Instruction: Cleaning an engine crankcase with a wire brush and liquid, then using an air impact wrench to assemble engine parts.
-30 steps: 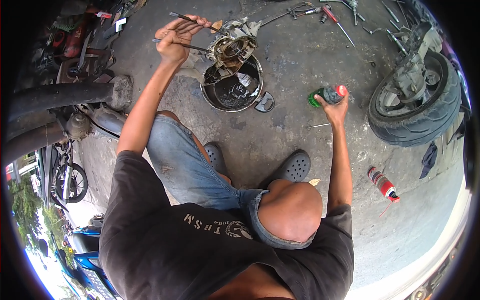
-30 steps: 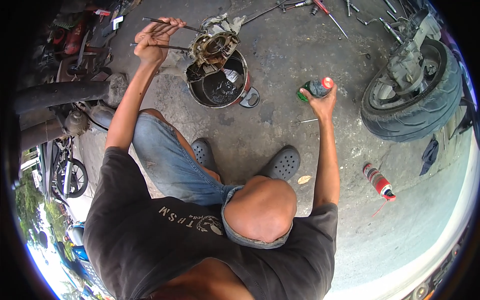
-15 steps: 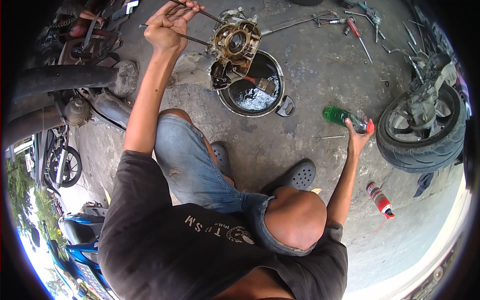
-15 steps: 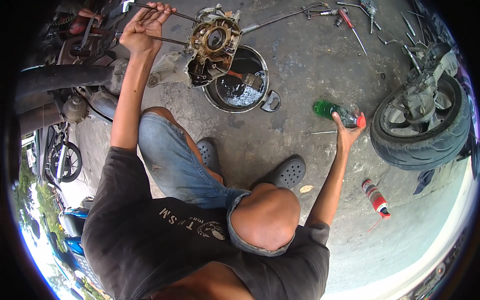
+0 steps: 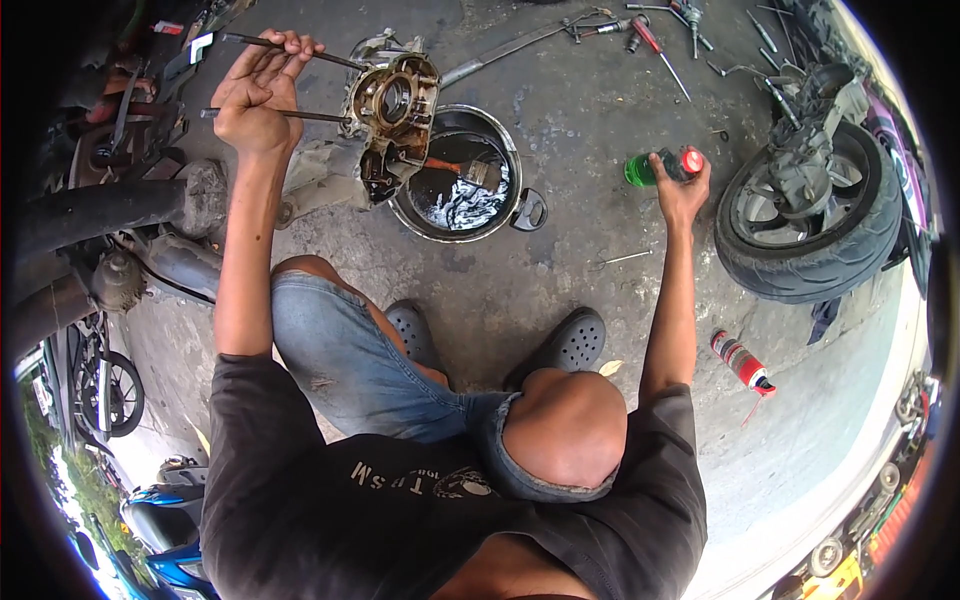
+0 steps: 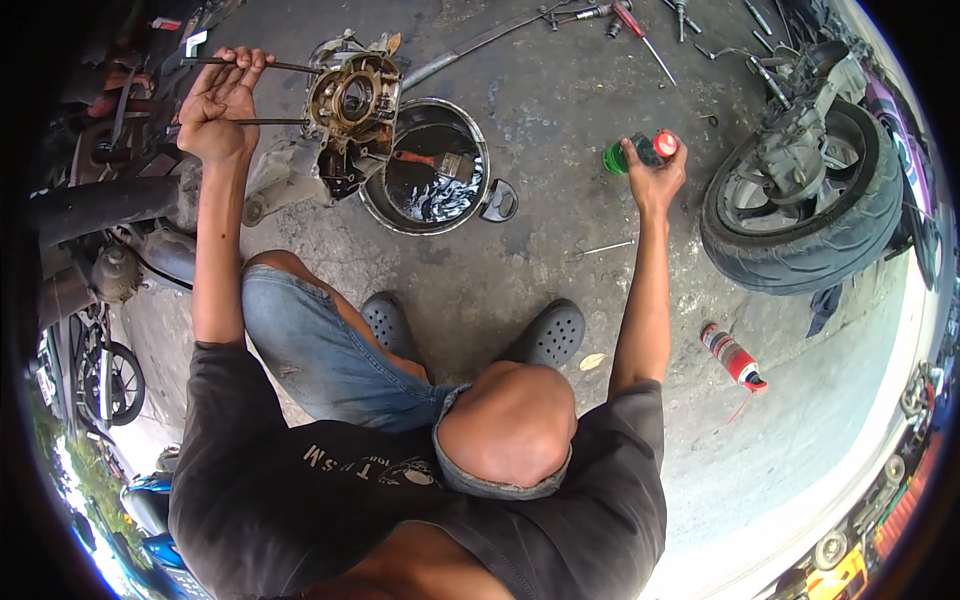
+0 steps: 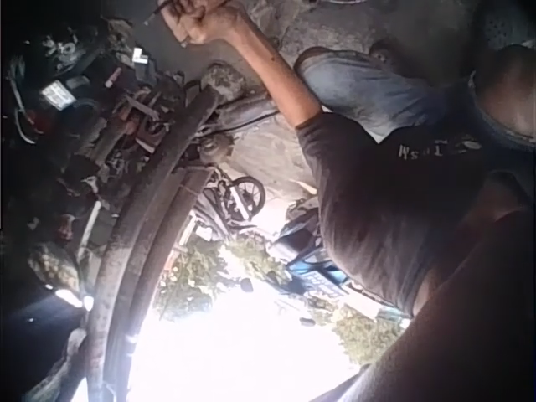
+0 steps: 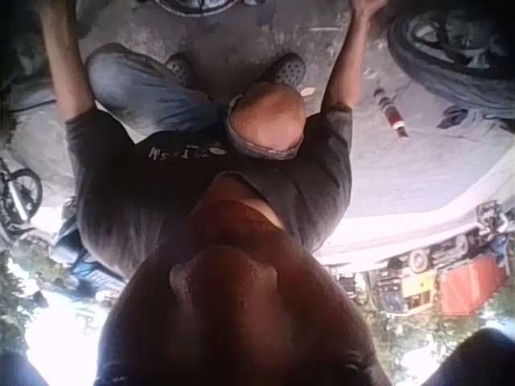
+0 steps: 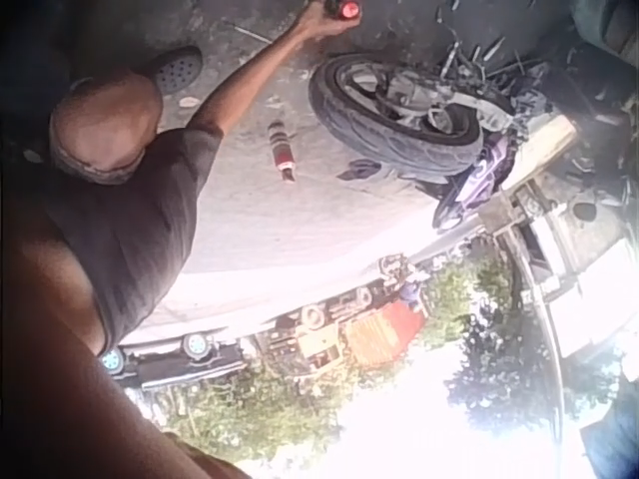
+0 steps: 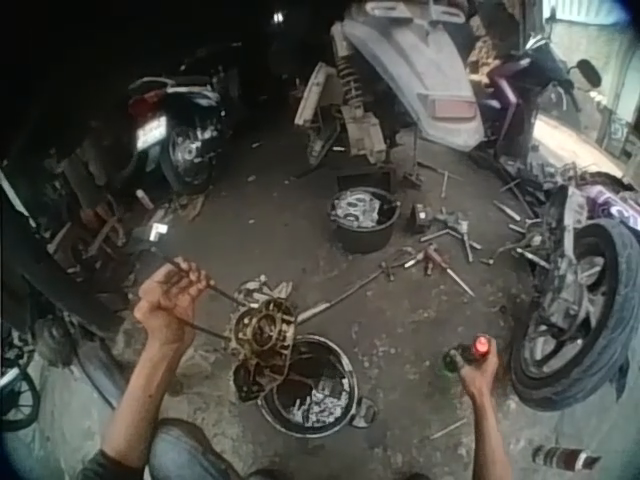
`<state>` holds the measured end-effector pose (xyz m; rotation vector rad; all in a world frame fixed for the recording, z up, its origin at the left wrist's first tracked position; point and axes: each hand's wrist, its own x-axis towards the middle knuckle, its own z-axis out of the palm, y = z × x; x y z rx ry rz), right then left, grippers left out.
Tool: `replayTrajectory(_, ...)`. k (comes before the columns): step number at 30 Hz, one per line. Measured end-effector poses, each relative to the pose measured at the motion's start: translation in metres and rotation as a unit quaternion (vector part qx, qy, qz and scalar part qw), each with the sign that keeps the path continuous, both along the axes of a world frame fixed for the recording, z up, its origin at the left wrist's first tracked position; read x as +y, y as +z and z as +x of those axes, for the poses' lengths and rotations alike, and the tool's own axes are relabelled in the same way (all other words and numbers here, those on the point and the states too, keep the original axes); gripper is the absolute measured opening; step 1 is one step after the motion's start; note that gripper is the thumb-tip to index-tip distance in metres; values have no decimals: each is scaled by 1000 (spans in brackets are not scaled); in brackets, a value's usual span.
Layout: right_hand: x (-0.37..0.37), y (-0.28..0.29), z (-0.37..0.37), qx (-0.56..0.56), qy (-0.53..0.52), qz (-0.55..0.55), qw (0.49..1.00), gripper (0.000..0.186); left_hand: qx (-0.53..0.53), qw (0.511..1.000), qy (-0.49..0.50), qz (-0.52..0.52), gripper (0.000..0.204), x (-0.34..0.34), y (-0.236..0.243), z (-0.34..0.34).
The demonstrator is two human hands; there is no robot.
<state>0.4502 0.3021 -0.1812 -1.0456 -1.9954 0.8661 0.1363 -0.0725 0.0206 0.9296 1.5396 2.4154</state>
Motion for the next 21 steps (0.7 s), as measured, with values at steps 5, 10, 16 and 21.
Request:
replayTrajectory(5,25,-9,-41,58,49,27,997,64,-4,1000,-3,3,58,0,1,3)
replayTrajectory(10,13,2,-59,-71,47,-13,996,71,5,999,-44,-10,55,-4,-2,4)
replayTrajectory(16,13,-1,-54,-24,54,19,998,85,14,993,-107,38,49,-6,-5,-4)
replayTrajectory(21,20,-4,-47,86,67,-17,994,106,20,994,-104,25,53,-7,-4,-8)
